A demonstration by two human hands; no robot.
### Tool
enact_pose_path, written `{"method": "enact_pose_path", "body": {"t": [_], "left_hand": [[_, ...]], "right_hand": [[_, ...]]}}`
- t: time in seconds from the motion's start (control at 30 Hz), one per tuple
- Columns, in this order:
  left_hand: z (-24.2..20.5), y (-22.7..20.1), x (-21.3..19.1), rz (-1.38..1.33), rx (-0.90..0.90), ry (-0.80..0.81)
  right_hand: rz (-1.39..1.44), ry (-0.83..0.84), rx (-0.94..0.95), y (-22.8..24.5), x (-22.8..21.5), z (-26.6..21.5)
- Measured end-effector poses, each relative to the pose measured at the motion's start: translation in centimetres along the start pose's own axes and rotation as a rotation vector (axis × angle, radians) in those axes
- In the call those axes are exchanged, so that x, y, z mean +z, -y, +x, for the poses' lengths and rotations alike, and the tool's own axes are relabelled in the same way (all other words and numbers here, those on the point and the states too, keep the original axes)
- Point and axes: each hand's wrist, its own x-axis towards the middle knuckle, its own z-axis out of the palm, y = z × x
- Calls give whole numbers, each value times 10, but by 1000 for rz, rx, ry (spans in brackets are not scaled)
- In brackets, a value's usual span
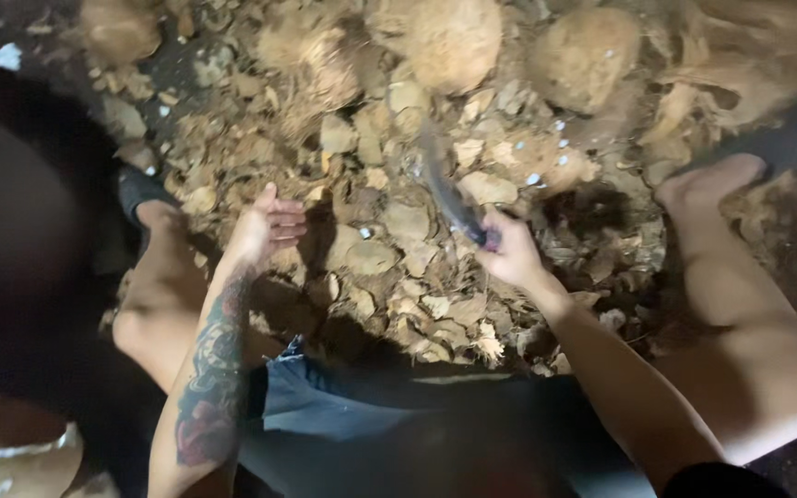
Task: The person husks coconuts using a billhook while sitting on the floor, placing the husked coconuts into a large container.
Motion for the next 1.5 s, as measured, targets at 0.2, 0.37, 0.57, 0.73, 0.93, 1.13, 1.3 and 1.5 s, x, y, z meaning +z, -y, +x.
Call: {"method": "enact_pose_path", "body": {"t": [0.2,0.37,0.57,0.73,0.93,1.13,1.3,1.5], "left_hand": [[-18,-48,93,540,222,-158],[4,-52,218,822,398,-83],[-14,-72,265,788,329,49],[5,-39,256,1332,838,70],[12,-32,228,1404,724,169],[67,19,145,882,1056,-258],[79,50,59,990,906,-626],[82,112,-8,588,280,-746]], "right_hand": [[1953,-229,758,40,-124,26],[-217,-403,-83,-38,-164,42],[-213,-236,-158,29,-140,109],[-141,-332,-83,34,-97,129],[-229,-459,-163,20,-79,110],[-19,-767,-36,-60,26,35],[423,-480,725,-80,93,22],[311,-283,931,11,124,63]]}}
